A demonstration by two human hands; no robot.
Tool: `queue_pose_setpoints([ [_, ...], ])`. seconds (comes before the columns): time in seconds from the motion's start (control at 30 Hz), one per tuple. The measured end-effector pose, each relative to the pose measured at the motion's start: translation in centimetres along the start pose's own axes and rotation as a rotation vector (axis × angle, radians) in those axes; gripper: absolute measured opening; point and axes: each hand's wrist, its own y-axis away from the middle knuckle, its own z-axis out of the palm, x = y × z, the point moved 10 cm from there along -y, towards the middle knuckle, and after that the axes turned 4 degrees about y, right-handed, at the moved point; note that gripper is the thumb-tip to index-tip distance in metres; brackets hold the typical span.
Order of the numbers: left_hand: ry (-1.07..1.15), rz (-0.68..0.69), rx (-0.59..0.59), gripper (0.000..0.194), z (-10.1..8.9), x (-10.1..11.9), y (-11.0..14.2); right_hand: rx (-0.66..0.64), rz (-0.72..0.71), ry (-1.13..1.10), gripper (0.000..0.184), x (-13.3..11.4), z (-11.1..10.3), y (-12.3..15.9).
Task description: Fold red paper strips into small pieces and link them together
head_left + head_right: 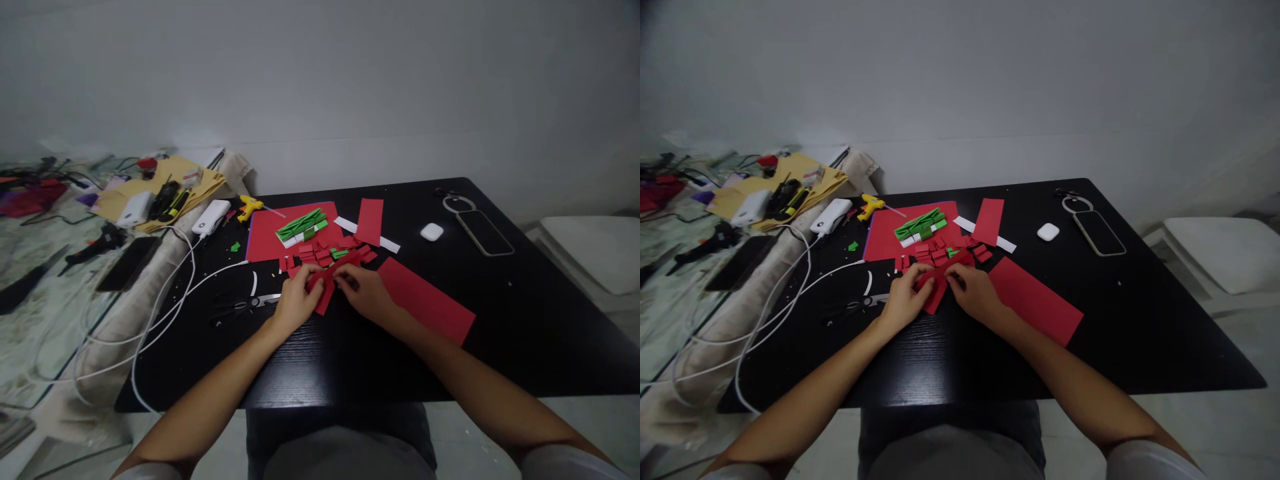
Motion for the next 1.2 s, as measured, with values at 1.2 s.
queue_pose_setpoints([
  [1.2,-0.063,0.177,-0.030,0.030,0.8,2.1,0.7,-0.038,0.538,-1.001,0.042,2.5,3.1,1.2],
])
